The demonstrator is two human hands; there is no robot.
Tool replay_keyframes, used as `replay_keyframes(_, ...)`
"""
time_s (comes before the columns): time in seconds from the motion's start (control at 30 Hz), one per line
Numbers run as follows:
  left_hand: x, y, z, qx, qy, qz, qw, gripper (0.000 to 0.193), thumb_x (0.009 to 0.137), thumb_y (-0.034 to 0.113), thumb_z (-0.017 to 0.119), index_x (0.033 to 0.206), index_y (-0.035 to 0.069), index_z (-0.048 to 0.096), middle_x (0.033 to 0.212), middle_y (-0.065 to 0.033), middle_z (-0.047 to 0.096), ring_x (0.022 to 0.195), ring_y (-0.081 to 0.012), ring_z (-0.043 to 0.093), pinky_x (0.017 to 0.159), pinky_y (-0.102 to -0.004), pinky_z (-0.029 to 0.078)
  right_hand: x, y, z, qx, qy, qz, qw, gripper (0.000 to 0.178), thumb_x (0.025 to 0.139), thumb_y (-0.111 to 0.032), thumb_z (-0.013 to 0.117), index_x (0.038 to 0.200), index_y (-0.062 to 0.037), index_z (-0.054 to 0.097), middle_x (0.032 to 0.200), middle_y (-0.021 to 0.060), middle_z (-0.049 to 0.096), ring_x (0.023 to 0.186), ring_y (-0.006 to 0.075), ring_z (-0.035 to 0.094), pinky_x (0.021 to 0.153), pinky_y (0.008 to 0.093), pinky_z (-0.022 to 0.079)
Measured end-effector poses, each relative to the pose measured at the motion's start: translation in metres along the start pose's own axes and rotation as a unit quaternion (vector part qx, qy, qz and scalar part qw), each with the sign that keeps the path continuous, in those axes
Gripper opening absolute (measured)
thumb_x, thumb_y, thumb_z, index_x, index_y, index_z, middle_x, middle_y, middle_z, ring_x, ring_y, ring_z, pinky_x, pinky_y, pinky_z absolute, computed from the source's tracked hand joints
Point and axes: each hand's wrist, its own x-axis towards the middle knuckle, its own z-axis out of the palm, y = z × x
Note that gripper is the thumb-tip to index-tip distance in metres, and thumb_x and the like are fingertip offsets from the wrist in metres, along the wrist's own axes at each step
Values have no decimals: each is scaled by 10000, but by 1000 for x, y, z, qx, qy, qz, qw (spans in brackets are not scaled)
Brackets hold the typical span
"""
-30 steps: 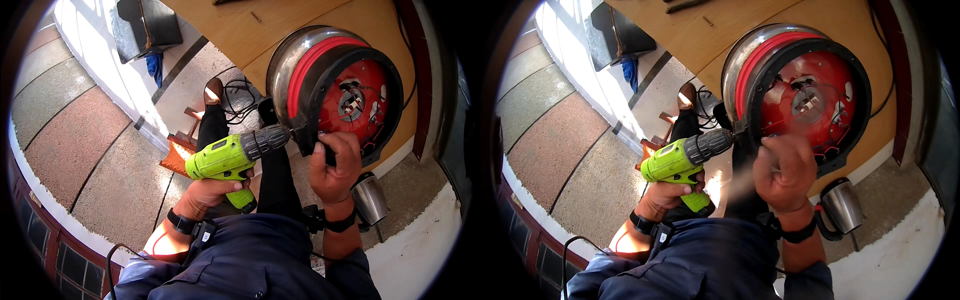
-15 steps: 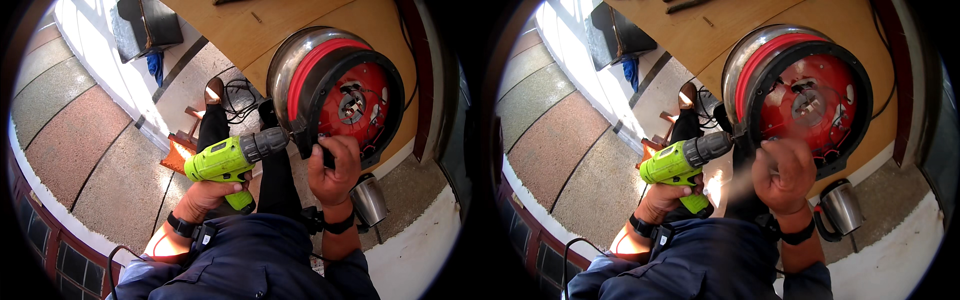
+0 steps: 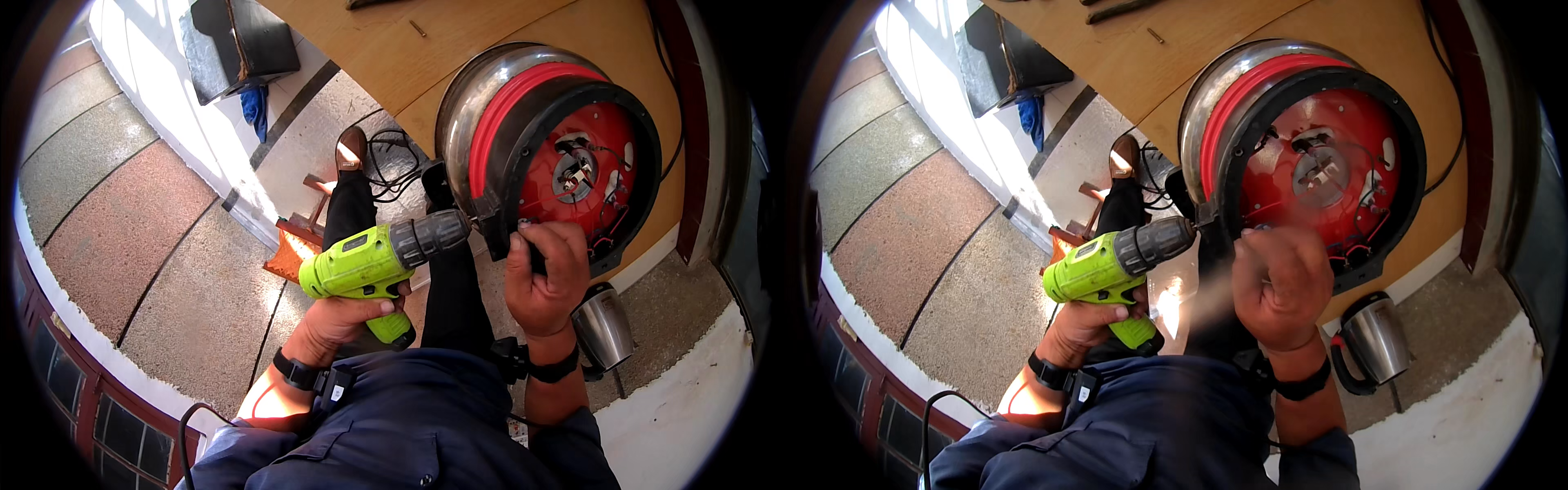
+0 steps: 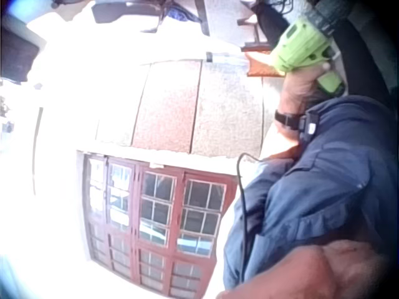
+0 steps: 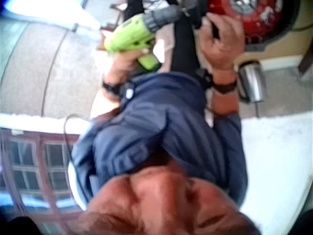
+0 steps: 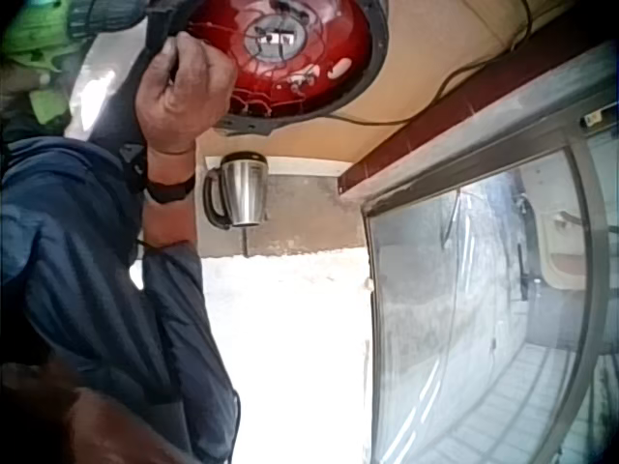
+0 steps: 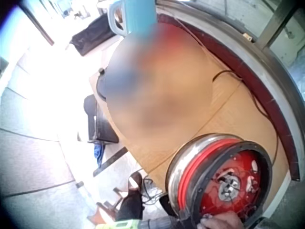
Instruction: The person uses a power drill and pliers to disassemble and repair the internal wiring and base components of a stainless steel electric kettle.
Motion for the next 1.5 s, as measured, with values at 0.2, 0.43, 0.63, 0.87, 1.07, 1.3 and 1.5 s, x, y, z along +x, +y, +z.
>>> replay_keyframes(0.2, -1, 1, 1, 9, 4, 2, 1000, 485, 807, -37, 763, 1263, 31, 613, 1103, -97, 693, 1019, -204, 660, 891, -340, 535, 0, 0, 0, 2, -1, -3, 1000, 284, 749, 58, 752, 991, -69, 677, 927, 91, 635, 757, 278, 654, 658, 356, 534)
replay_keyframes(0.43, -1, 1, -3, 20, 0, 0, 1000, 497, 805, -29, 771, 1270, 39, 611, 1100, -96, 695, 1020, -203, 661, 892, -343, 535, -1, 2, 0, 0, 1, -8, 1000, 305, 750, 64, 749, 1011, -75, 676, 926, 86, 632, 758, 277, 649, 660, 357, 534)
replay_keyframes(0.63, -3, 1, 8, 52, 61, 1, 997, 555, 722, 118, 845, 1217, 37, 608, 994, -89, 674, 861, -209, 644, 793, -344, 531, -1, 2, -1, 2, 0, -7, 1000, 317, 746, 67, 750, 1018, -78, 673, 926, 86, 632, 755, 281, 647, 662, 358, 533)
replay_keyframes(0.87, -14, 4, -3, 57, 95, -6, 994, 569, 704, 79, 823, 1225, 35, 599, 991, -94, 673, 833, -227, 641, 792, -359, 526, -2, 2, 0, -1, 2, -6, 1000, 305, 750, 67, 743, 1010, -76, 672, 923, 87, 638, 762, 277, 648, 663, 356, 532)
replay_keyframes(1.07, -38, 13, -38, 5, 104, 35, 994, 600, 700, 44, 782, 1263, 32, 572, 1018, -103, 669, 804, -229, 637, 856, -412, 501, 0, -3, -3, -6, -29, -11, 999, 223, 869, 46, 699, 1073, -15, 631, 943, 132, 638, 804, 261, 628, 715, 334, 516)
replay_keyframes(1.3, -53, 19, -51, -96, 55, 82, 990, 618, 734, 10, 767, 1313, 46, 555, 1091, -154, 673, 809, -258, 646, 857, -437, 518, 2, -6, -2, -15, -12, 11, 1000, 235, 798, 23, 716, 1014, -54, 664, 891, 107, 635, 771, 296, 623, 679, 374, 513)
replay_keyframes(1.5, -56, 28, -54, -104, 30, 89, 990, 638, 749, 37, 763, 1346, 59, 537, 1139, -164, 676, 797, -256, 650, 878, -456, 513, 2, -6, -1, -14, -4, 15, 1000, 226, 796, 19, 721, 1001, -54, 659, 888, 112, 636, 765, 295, 626, 670, 375, 514)
